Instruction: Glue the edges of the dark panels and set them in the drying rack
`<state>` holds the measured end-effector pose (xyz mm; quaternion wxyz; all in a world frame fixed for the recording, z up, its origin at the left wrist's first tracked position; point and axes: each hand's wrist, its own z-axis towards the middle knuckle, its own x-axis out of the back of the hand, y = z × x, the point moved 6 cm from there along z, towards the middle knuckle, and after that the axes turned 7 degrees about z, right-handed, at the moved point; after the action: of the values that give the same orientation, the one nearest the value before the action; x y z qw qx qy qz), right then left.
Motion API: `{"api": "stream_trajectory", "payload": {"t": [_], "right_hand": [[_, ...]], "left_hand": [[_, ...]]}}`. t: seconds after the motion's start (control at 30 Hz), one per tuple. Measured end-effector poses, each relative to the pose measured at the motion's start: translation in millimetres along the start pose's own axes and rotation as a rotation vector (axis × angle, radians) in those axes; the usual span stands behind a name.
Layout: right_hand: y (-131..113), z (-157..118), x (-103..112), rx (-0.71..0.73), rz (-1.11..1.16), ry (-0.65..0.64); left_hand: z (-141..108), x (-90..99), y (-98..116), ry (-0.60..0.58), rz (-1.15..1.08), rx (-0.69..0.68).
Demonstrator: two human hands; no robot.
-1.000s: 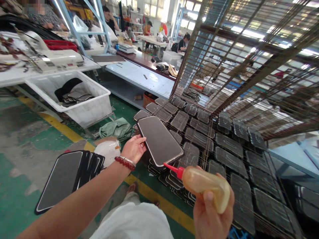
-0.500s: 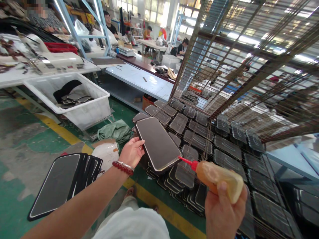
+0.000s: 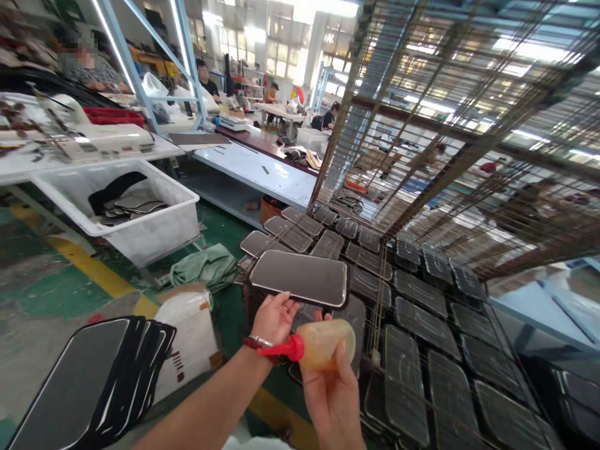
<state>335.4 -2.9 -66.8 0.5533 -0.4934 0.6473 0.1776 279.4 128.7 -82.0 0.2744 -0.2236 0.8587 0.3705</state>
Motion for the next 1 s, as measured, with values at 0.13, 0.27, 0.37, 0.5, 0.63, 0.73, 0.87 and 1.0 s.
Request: {"api": "stream_trajectory", "payload": {"t": [0.13,0.27,0.37,0.5,0.63,0.73,0.87,1.0], "right_hand": [[8,12,-6,0.02,0.005,-0.045],[-3,19,-7,0.012,-0.005,-0.071],[-21,16,-6,-0.017,-0.021,-0.07],[-51,8,-3,-0.142,-0.126,-0.043],[-81,7,-1,-0.206,-0.301,-0.061],[-94,10,-3,-0.251,-0.398,-0.071],[-98,11,-11,-0.281,-0.473,-0.082],[-97,7,-18,-0.24,-0.499,-0.12]], "left_hand": [[-9,-8.3,-24,-0.058,0.101,0.002],[-22,-9.9,-33,-0.185,0.21,-0.025],[-31,-8.5,-31,-0.456,0.248,-0.026],[-19,21.3,1,-0.459,0.324,0.149],[2,29.7,56,-0.456,0.448,0.397],[5,9.1,84,-0.588,0.548,0.521],[-5,-16.6,83,-0.708,0.767,0.599],[-16,-26.2,71,-0.754,0.769,0.54]]}}
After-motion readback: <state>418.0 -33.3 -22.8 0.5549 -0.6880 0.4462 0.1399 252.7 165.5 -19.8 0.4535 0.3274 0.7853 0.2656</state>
